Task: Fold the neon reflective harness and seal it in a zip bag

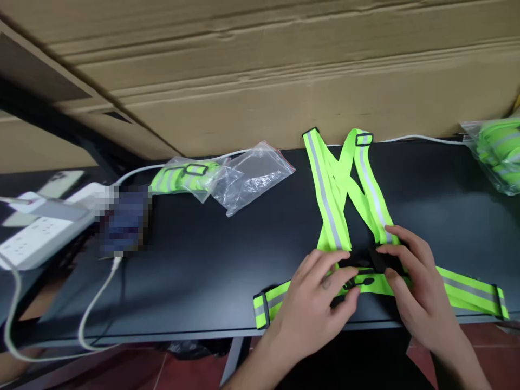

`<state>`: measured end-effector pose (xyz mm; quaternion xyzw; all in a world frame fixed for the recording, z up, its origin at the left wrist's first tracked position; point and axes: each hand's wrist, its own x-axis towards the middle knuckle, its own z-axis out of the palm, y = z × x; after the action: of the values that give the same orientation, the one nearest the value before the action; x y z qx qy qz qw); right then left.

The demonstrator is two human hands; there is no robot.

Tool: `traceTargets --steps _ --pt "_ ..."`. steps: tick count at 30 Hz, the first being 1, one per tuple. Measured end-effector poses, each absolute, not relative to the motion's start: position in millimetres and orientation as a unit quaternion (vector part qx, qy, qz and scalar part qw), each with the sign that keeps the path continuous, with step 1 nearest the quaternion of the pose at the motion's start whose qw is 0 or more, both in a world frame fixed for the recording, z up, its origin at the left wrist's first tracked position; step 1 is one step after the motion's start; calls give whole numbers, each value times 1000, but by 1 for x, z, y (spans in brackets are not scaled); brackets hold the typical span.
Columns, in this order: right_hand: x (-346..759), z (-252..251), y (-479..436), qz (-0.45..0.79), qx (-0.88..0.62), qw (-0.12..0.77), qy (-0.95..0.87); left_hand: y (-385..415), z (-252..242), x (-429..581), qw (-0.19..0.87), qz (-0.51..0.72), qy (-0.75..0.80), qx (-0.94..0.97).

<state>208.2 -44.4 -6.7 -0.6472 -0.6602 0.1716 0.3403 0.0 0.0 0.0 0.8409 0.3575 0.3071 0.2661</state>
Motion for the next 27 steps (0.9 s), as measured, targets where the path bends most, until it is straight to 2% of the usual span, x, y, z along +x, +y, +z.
traceTargets --steps 8,18,27 --pt "222 -1 -46 175 -593 302 -726 3 -2 -2 309 270 366 835" --pt "231 0 -41 186 -529 231 -795 3 -8 -4 379 303 356 799" --pt "214 1 -35 127 -500 182 -837 6 -12 -5 388 297 343 802"
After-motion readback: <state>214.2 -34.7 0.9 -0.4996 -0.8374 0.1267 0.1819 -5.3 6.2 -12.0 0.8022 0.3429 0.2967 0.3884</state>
